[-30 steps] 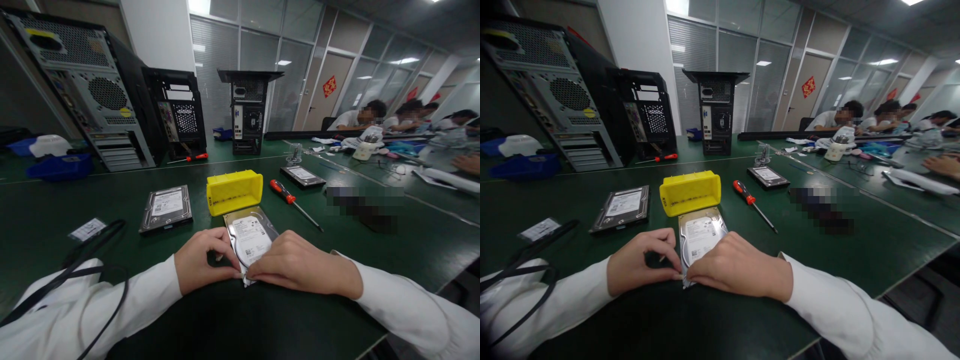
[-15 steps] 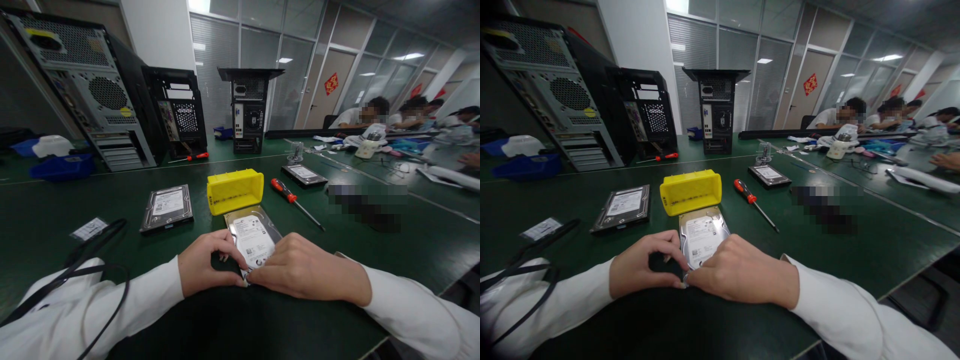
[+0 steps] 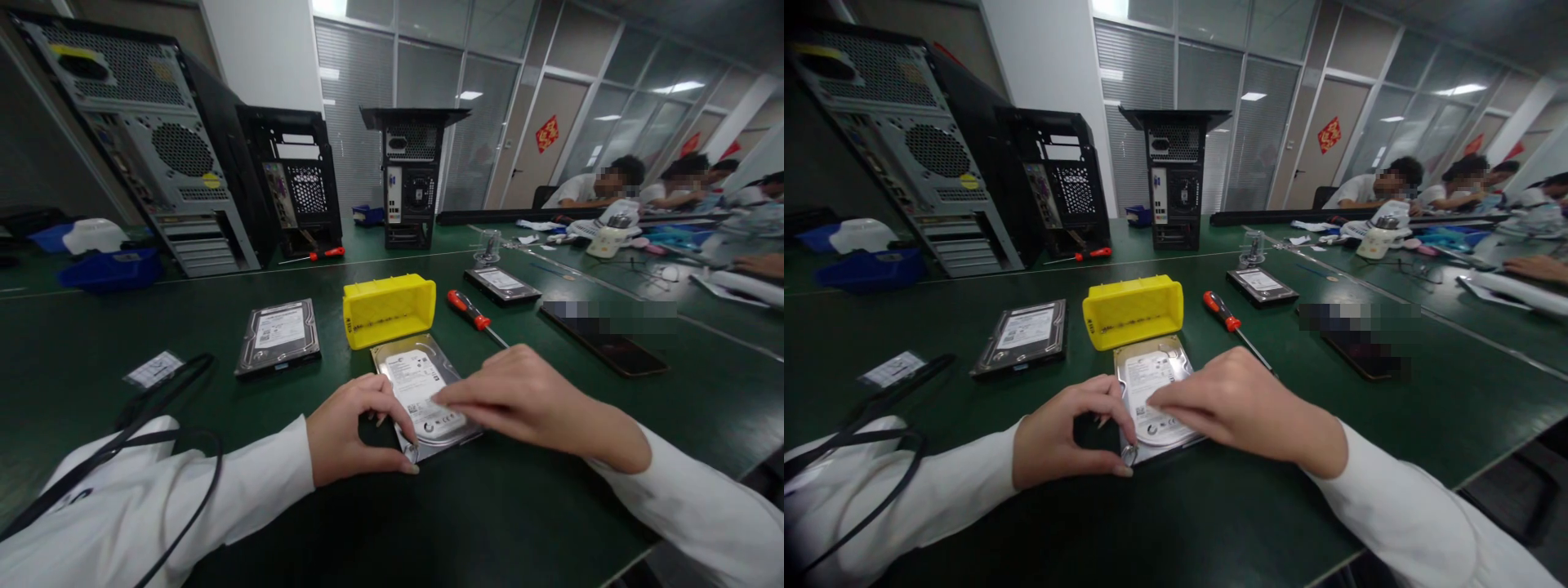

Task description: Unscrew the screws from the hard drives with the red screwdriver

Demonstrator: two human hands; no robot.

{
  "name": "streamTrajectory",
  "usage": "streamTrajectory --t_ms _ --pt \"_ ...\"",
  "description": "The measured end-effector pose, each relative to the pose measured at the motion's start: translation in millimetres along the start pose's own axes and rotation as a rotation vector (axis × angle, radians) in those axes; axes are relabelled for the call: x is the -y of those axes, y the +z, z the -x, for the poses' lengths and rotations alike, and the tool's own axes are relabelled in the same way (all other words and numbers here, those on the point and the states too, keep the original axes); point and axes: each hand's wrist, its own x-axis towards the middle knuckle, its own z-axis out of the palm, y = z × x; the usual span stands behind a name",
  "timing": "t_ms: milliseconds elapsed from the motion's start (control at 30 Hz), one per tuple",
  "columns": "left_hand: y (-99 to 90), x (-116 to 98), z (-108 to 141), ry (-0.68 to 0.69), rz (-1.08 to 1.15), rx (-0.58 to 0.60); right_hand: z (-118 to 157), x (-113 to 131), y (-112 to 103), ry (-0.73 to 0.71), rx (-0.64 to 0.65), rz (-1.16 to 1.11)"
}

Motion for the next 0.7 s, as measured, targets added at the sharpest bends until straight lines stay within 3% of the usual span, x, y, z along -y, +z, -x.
streamTrajectory --t_ms 67,133,267,500,600,700 --pt "0.5 1 0 0.005 0.012 0.002 3 -17 -8 0.243 -0.059 -0.023" --pt "0.9 1 0 0.011 0.025 0.003 7 -37 -11 0.538 -0.042 0.098" --pt "1.2 3 -1 -0.007 0.031 0.014 13 -71 3 0.863 0.041 0.259" --pt "0.2 2 -1 -0.032 0.038 0.033 1 -97 32 0.973 0.079 0.216" --pt "-0.3 1 -1 -0.034 0.039 0.033 -4 -109 21 0.974 0.113 0.101" --pt "-0.5 1 -1 -0.023 0.038 0.028 -3 -114 -2 0.911 0.155 -0.077"
